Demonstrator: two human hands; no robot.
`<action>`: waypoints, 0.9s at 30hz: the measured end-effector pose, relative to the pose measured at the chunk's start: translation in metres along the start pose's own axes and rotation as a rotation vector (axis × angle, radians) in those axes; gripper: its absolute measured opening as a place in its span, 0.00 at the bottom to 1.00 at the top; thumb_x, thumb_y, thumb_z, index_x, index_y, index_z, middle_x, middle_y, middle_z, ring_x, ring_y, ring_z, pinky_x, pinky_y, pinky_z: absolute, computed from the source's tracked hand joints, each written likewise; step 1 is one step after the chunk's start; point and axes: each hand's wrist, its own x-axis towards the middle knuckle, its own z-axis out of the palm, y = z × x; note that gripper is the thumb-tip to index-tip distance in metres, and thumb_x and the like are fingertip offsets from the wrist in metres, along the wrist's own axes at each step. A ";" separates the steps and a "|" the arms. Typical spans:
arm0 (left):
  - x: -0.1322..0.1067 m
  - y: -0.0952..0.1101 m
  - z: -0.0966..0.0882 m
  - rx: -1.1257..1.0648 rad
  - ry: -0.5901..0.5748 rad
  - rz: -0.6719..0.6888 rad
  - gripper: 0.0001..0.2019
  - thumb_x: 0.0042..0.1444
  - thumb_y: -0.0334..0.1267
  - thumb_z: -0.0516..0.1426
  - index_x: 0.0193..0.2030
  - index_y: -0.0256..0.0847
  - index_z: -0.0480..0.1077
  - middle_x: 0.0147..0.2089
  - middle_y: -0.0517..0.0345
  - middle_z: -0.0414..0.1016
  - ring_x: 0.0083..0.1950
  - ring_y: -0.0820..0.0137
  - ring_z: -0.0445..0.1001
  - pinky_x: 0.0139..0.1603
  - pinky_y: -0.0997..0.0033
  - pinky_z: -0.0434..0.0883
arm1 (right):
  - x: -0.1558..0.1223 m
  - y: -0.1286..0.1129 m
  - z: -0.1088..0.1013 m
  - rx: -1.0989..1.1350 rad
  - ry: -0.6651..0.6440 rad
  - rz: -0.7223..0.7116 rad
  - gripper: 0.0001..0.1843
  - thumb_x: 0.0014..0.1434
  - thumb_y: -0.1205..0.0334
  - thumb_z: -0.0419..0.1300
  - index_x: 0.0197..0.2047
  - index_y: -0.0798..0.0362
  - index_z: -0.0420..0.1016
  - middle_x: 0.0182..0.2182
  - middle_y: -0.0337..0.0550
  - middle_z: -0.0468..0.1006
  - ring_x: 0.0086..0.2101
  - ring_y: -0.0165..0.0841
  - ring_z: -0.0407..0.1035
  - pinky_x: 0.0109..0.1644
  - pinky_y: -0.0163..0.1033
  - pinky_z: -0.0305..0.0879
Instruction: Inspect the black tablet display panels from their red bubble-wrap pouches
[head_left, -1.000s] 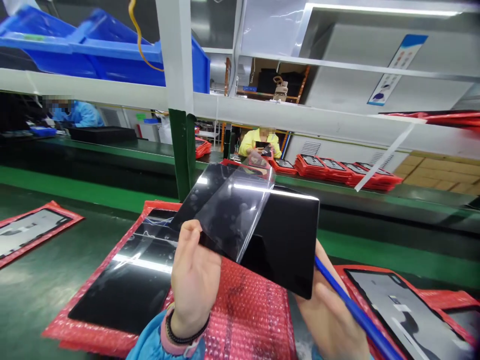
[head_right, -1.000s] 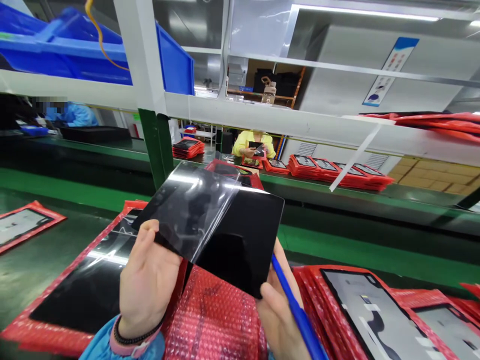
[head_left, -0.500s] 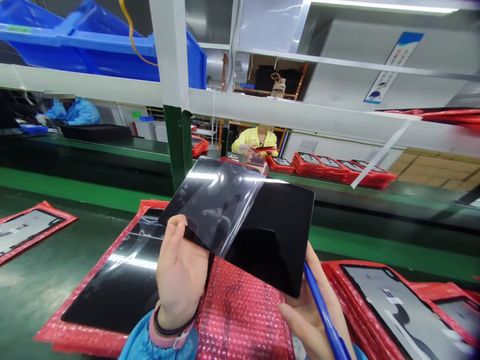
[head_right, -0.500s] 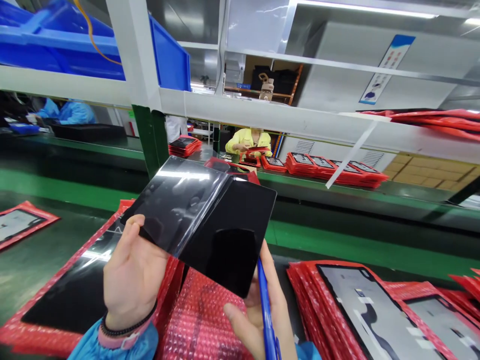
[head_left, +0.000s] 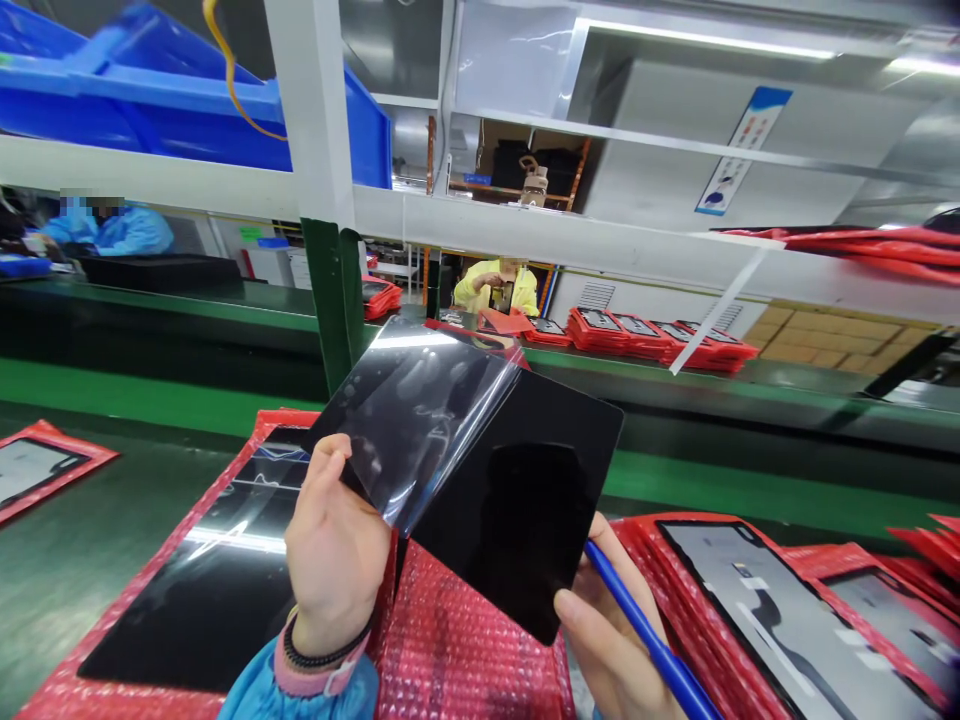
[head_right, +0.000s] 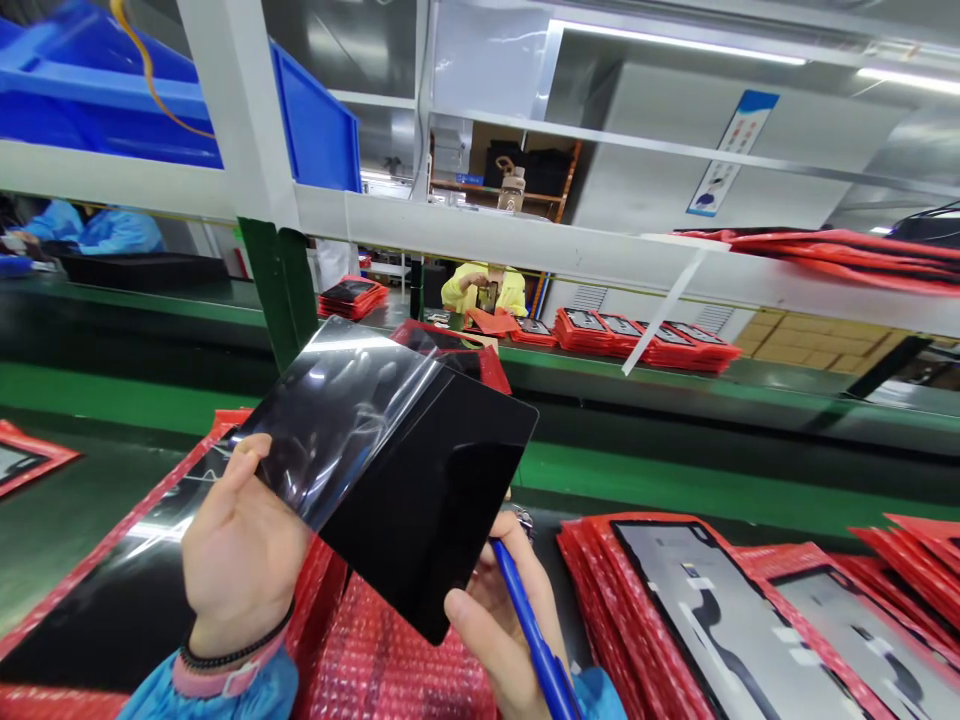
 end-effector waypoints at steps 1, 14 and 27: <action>0.001 -0.001 -0.001 0.022 -0.002 0.034 0.02 0.52 0.33 0.59 0.31 0.42 0.74 0.32 0.65 0.77 0.37 0.72 0.74 0.41 0.73 0.70 | 0.000 -0.001 0.000 0.006 0.001 0.023 0.10 0.57 0.55 0.65 0.43 0.42 0.75 0.34 0.38 0.81 0.35 0.36 0.77 0.41 0.38 0.74; 0.015 -0.008 -0.015 0.163 0.032 0.205 0.05 0.47 0.30 0.58 0.23 0.40 0.68 0.30 0.63 0.69 0.34 0.74 0.69 0.39 0.74 0.67 | -0.010 -0.004 -0.021 -0.081 0.243 0.028 0.14 0.50 0.47 0.69 0.40 0.43 0.82 0.39 0.41 0.84 0.45 0.51 0.77 0.50 0.54 0.72; 0.018 -0.011 -0.024 0.257 0.053 0.162 0.06 0.50 0.29 0.60 0.25 0.42 0.70 0.32 0.65 0.70 0.35 0.76 0.68 0.34 0.80 0.66 | -0.020 0.012 -0.043 -0.081 0.268 0.130 0.16 0.51 0.43 0.65 0.36 0.44 0.85 0.30 0.42 0.80 0.35 0.44 0.74 0.42 0.47 0.72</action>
